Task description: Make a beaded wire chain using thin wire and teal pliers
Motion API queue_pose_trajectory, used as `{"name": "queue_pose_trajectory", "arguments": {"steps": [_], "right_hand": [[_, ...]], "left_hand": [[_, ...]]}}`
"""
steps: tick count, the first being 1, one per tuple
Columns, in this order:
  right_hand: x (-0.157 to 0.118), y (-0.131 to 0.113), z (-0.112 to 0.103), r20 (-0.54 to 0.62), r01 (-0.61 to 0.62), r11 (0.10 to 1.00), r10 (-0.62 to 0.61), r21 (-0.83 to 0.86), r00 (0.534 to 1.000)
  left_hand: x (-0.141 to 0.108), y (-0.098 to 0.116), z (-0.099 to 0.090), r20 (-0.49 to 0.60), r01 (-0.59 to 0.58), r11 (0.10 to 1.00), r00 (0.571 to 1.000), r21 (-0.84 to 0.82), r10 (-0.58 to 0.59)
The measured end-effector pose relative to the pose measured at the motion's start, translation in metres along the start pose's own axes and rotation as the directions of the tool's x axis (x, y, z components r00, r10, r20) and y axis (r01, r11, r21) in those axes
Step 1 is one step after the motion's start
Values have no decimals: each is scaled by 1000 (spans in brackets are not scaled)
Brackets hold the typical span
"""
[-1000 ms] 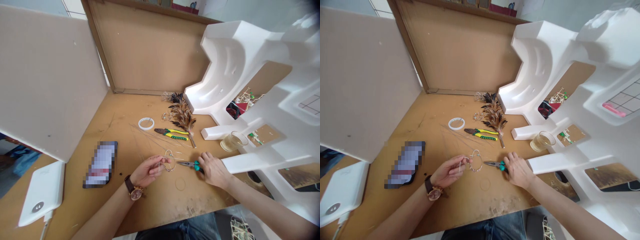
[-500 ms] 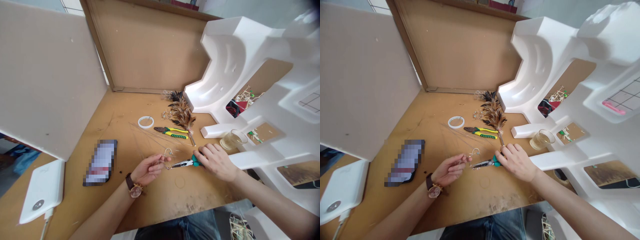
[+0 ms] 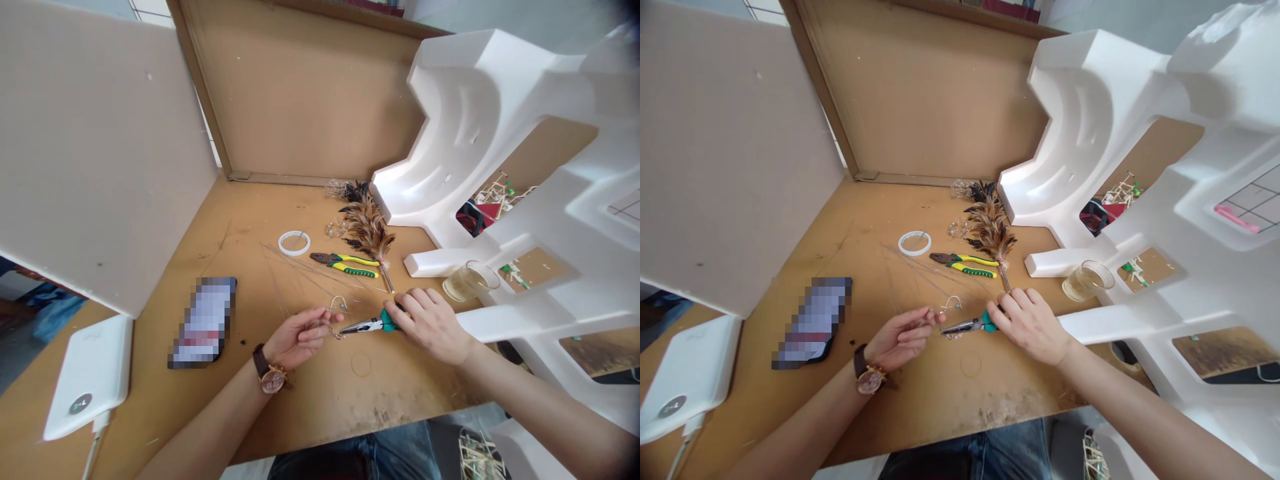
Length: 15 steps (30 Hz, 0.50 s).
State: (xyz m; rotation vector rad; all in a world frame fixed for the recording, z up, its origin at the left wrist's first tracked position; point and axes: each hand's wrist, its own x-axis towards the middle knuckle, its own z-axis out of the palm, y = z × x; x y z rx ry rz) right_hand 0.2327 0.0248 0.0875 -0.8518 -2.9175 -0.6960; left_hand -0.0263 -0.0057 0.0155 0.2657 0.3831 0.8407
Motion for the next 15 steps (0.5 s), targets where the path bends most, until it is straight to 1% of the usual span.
{"name": "queue_pose_trajectory", "arguments": {"steps": [6, 9, 12, 15], "right_hand": [[1, -1, -1, -6, 21, 999, -21, -44, 1000], [0, 0, -1, -17, 39, 997, -40, -67, 999], [-1, 1, -2, -27, 56, 997, -58, -60, 998], [0, 3, -4, -14, 64, 998, -64, -2, 998]], "left_hand": [[0, 0, -1, 37, 6, 999, 999, -38, -5], [1, 0, -2, 33, -4, 1000, 999, -31, 5], [1, -2, -3, 14, -34, 999, 999, 24, 34], [1, -5, -1, 4, -98, 984, 995, 149, 99]]}}
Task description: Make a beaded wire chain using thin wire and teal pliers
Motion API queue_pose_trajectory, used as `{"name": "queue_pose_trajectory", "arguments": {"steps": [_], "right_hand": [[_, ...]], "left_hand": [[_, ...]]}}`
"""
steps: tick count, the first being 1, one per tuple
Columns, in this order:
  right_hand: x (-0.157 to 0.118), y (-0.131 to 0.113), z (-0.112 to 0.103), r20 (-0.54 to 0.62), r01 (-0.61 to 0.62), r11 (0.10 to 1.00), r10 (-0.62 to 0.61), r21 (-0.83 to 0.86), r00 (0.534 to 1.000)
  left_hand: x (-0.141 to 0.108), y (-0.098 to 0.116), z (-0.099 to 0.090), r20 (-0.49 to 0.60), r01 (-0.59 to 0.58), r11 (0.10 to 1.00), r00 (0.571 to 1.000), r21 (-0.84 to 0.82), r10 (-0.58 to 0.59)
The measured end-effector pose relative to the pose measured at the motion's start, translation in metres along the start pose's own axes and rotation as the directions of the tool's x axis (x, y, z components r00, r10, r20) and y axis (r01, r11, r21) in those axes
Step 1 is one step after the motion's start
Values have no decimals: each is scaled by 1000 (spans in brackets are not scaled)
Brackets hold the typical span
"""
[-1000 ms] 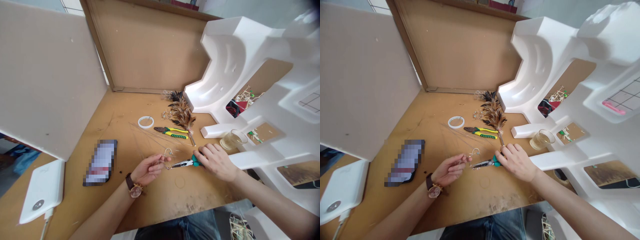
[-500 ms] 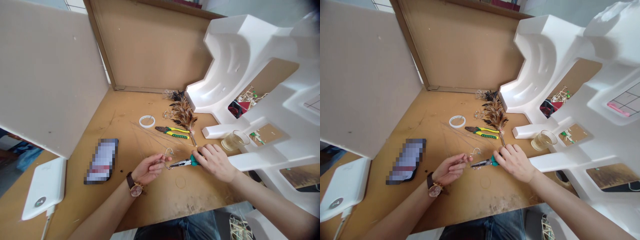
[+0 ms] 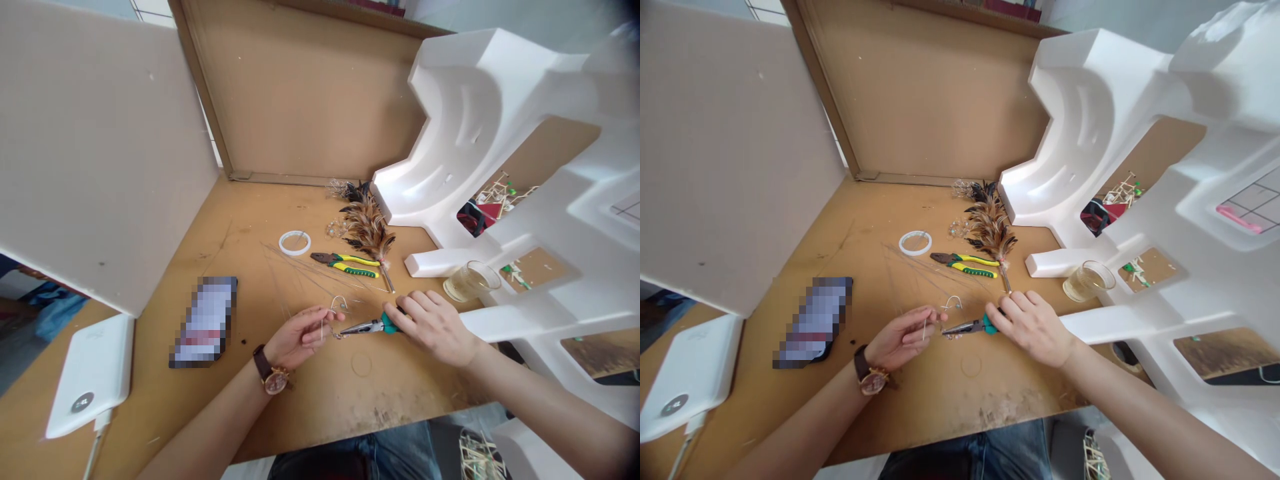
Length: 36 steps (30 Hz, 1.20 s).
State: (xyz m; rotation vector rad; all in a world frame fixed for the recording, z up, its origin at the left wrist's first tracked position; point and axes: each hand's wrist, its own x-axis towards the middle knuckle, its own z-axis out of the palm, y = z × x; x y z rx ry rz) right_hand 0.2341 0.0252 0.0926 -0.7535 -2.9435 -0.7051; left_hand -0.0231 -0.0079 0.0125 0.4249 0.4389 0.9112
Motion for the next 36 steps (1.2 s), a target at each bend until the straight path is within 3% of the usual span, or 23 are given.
{"name": "queue_pose_trajectory", "arguments": {"steps": [4, 8, 19, 24, 27, 33, 36], "right_hand": [[6, 4, -8, 159, -76, 978, 45, 194, 986], [12, 8, -16, 346, -214, 900, 77, 380, 935], [12, 10, -21, 434, -306, 831, 88, 464, 897], [8, 13, -23, 441, -320, 848, 116, 422, 890], [5, 14, -22, 449, -320, 861, 123, 395, 885], [2, 11, -18, 429, -306, 862, 117, 405, 896], [2, 9, -18, 351, -289, 886, 157, 364, 923]], "left_hand": [[1, -4, 4, -4, -128, 966, 991, 224, 132], [1, -4, 7, -3, -169, 929, 984, 330, 180], [0, -4, 7, -3, -177, 877, 980, 447, 200], [1, 0, 8, -82, -168, 739, 954, 652, 289], [0, 2, 7, -94, -108, 651, 959, 751, 269], [-3, 2, 9, 4, -108, 458, 975, 882, 222], [-2, 2, 8, 25, -123, 332, 958, 935, 285]]}}
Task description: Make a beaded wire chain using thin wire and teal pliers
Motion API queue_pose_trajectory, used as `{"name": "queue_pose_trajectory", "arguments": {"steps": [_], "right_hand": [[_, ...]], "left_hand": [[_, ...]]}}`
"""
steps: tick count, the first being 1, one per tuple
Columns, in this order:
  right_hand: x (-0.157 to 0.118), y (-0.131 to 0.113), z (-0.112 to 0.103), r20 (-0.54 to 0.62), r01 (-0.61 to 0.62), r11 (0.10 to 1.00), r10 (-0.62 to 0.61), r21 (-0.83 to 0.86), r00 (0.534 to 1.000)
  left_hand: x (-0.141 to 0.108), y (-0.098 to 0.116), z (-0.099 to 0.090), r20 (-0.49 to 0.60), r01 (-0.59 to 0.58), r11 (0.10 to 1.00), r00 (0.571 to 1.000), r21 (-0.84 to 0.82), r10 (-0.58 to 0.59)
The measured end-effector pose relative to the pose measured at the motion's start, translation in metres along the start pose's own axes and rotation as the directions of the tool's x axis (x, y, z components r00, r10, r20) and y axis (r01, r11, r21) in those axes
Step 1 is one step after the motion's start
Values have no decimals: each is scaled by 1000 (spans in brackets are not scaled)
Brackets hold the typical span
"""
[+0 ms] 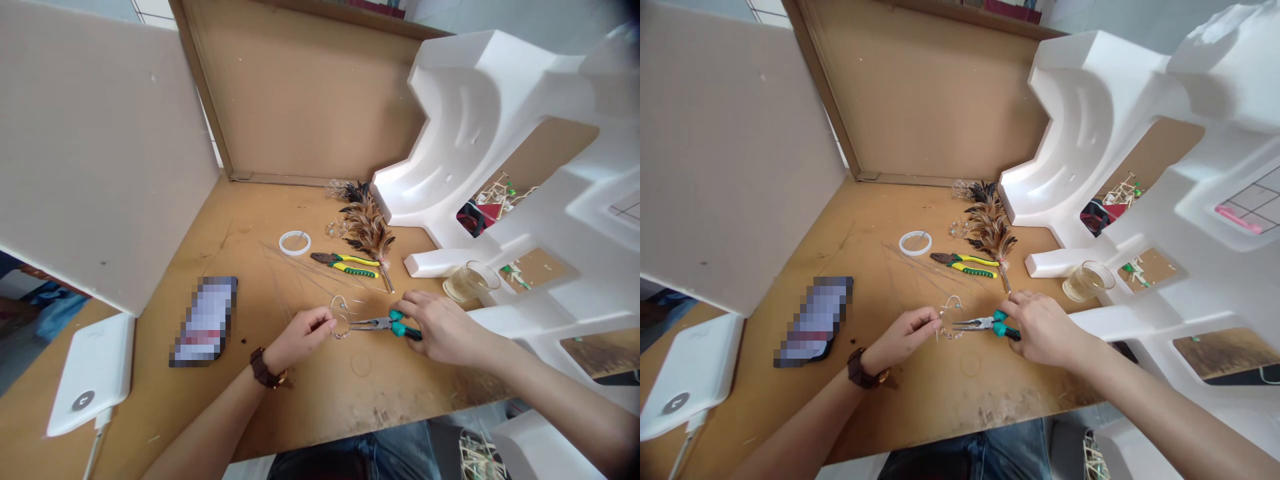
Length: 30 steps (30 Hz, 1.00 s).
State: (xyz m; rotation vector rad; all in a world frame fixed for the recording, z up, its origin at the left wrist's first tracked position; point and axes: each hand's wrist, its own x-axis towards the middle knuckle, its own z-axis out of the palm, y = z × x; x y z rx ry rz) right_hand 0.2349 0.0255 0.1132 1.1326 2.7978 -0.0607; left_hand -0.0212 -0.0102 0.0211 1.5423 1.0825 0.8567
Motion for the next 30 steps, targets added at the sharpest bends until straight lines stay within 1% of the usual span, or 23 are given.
{"name": "queue_pose_trajectory", "arguments": {"steps": [2, 4, 6, 8, 10, 14, 20, 25, 30], "right_hand": [[0, -1, -1, -103, 8, 996, -17, -93, 995], [-1, -2, -2, -179, 40, 973, -83, -228, 980], [-3, -3, -3, -190, 116, 926, -194, -358, 962], [-3, -6, -3, -162, 201, 872, -300, -446, 940], [-3, -10, -2, -147, 242, 836, -354, -492, 924], [3, -16, 1, -157, 240, 814, -372, -529, 915], [10, -17, 3, -153, 256, 807, -389, -532, 909], [9, -17, 5, -153, 258, 809, -389, -528, 908], [9, -17, 6, -164, 252, 811, -389, -528, 907]], "left_hand": [[2, -1, 0, -44, 1, 1000, 999, 26, 0], [3, -2, 1, -59, 40, 999, 997, -3, -40], [5, -3, 2, -53, 91, 995, 994, -49, -94], [5, -3, 3, -39, 132, 987, 990, -88, -136], [5, -2, 4, -28, 158, 981, 986, -116, -162], [4, 0, 5, -7, 195, 968, 980, -159, -199], [4, 2, 4, 21, 235, 945, 971, -227, -237], [4, -1, 4, 48, 249, 930, 968, -271, -245], [4, -3, 5, 62, 250, 931, 968, -267, -242]]}}
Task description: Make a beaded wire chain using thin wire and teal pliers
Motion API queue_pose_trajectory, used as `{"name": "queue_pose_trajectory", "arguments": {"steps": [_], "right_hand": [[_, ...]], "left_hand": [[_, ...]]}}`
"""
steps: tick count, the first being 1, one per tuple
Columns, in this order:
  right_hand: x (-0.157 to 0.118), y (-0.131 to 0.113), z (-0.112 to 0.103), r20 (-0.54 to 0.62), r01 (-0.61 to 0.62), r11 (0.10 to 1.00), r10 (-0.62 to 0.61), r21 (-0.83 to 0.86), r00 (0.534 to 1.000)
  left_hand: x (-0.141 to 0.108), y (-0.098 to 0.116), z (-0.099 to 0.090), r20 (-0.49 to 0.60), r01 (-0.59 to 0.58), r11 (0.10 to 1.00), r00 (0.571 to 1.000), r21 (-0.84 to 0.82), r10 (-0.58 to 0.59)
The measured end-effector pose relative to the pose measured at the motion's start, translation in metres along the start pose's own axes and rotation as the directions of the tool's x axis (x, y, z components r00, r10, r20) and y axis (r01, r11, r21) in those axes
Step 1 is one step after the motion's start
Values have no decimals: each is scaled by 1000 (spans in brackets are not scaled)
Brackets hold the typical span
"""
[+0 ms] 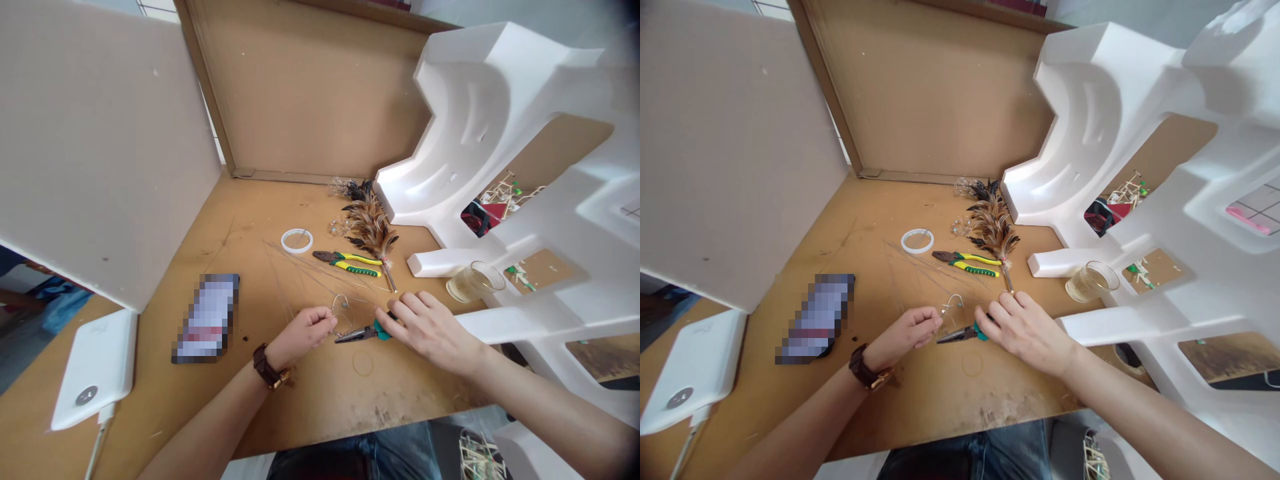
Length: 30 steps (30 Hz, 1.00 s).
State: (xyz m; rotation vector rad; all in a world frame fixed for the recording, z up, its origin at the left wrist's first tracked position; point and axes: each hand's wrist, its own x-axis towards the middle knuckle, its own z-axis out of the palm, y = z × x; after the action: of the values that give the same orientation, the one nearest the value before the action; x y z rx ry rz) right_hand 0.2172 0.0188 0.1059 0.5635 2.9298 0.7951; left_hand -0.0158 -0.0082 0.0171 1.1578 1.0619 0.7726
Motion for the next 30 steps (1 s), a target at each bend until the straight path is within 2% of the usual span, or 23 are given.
{"name": "queue_pose_trajectory", "arguments": {"steps": [9, 11, 13, 15, 18, 21, 23, 27, 30], "right_hand": [[1, -2, 1, 5, -25, 998, 25, 49, 1000], [1, -3, 1, 40, -62, 992, 58, 113, 998], [2, -4, 1, 113, -129, 966, 106, 224, 988], [2, -4, 1, 227, -234, 909, 161, 345, 960], [2, -5, -1, 428, -409, 793, 209, 451, 879], [2, -7, -4, 570, -530, 708, 218, 466, 792], [3, -8, -5, 606, -569, 677, 224, 466, 763], [3, -7, -6, 571, -576, 632, 246, 518, 783], [-3, -6, -1, 569, -620, 565, 295, 544, 768]], "left_hand": [[0, 1, 1, -16, -13, 998, 1000, 64, 14], [-1, 2, 1, -38, -61, 989, 997, 134, 67], [-2, 1, 2, -64, -154, 957, 983, 244, 174], [-4, 0, 3, -71, -247, 894, 953, 374, 293], [-6, -2, 3, -24, -340, 765, 907, 547, 420], [-8, -2, 3, 46, -395, 655, 875, 644, 483], [-8, -1, 3, 73, -401, 617, 871, 678, 486], [-6, 0, 2, 16, -322, 642, 901, 696, 434], [-4, -1, 0, -48, -281, 763, 925, 583, 378]]}}
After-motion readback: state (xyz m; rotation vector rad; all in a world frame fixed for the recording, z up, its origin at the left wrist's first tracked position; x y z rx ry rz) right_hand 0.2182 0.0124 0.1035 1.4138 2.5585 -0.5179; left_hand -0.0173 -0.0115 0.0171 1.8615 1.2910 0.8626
